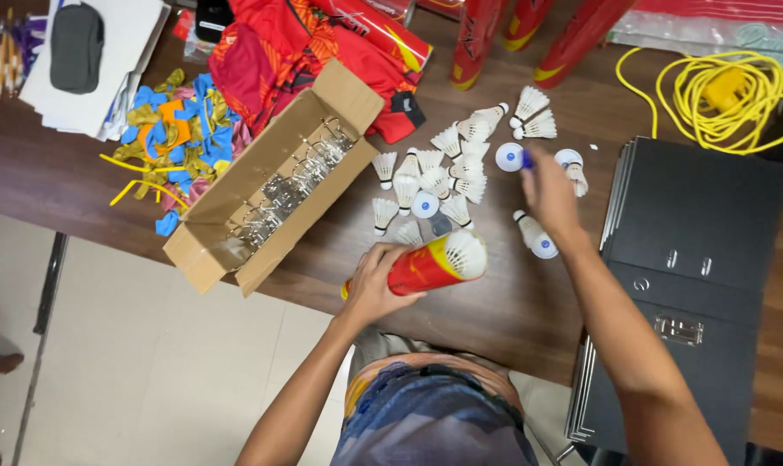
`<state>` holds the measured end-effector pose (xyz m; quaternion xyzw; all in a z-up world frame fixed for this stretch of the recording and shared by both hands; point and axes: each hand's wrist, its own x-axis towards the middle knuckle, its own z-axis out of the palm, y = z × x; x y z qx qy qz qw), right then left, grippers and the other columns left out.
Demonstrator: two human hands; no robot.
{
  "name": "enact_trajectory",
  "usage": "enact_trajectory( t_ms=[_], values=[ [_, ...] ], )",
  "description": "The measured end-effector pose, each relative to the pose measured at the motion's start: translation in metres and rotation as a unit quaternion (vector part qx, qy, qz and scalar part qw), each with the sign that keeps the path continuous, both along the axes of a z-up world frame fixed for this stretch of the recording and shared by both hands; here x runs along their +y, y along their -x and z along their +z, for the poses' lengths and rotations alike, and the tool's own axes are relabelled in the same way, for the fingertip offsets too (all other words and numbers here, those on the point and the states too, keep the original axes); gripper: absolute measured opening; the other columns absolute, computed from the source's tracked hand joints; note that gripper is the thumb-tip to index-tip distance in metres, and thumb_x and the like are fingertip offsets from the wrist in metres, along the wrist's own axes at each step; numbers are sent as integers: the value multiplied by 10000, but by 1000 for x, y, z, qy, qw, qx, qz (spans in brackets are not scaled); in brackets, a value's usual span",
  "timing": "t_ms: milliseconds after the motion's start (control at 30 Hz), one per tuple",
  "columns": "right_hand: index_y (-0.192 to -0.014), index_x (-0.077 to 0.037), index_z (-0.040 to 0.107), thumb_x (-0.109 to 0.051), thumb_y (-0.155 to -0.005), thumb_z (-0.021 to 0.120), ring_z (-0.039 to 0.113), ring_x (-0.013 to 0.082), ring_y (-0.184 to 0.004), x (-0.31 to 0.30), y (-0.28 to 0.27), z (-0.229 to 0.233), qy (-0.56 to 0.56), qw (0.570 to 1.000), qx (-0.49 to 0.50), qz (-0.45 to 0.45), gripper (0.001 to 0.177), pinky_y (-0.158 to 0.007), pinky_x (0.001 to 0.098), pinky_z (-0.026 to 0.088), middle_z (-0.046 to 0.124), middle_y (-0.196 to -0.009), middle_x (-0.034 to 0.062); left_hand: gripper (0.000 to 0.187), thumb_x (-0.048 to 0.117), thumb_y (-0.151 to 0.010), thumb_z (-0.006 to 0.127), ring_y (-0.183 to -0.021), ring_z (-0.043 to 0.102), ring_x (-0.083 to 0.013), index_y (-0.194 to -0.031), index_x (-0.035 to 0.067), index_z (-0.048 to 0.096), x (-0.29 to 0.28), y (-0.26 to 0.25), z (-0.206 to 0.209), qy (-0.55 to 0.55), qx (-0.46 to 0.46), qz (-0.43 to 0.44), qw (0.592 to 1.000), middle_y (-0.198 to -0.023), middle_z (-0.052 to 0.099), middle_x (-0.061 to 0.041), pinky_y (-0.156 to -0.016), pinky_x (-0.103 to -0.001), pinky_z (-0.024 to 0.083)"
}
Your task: The person picks up shuttlecocks and places them into red and yellow cylinders, then closes a small box containing metal clips.
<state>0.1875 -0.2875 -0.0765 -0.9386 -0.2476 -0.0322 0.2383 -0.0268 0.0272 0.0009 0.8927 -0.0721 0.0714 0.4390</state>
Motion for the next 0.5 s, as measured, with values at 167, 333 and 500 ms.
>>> enact_trajectory(
  t_ms=[167,333,500],
  values=[
    [-1500,-25,424,-107,-1177,698,624,192,-1121,-49,45,197,-352,896,-231,-138,432,-967,301,584,509,-1365,107,801,352,-652,925,-1104,611,-374,-1337,86,604,-18,-30,-20,-48,18,-21,998,-1191,598,-143,-936,-490,486],
    [-1319,7,638,-210,-1171,642,670,147,-931,-88,79,211,-415,834,-222,-287,263,-840,297,544,719,-1140,94,790,366,-657,923,-1089,612,-373,-1326,89,606,-34,-48,-18,-55,-9,-38,998,-1167,599,-137,-938,-492,481],
    [-1488,44,393,-50,-937,647,590,343,-1287,-22,140,192,-390,902,183,-18,615,-1025,401,534,478,-1499,215,798,372,-647,925,-1053,611,-364,-1327,101,609,-34,-56,-17,-63,-21,-32,997,-1131,591,-135,-938,-491,474]
  ],
)
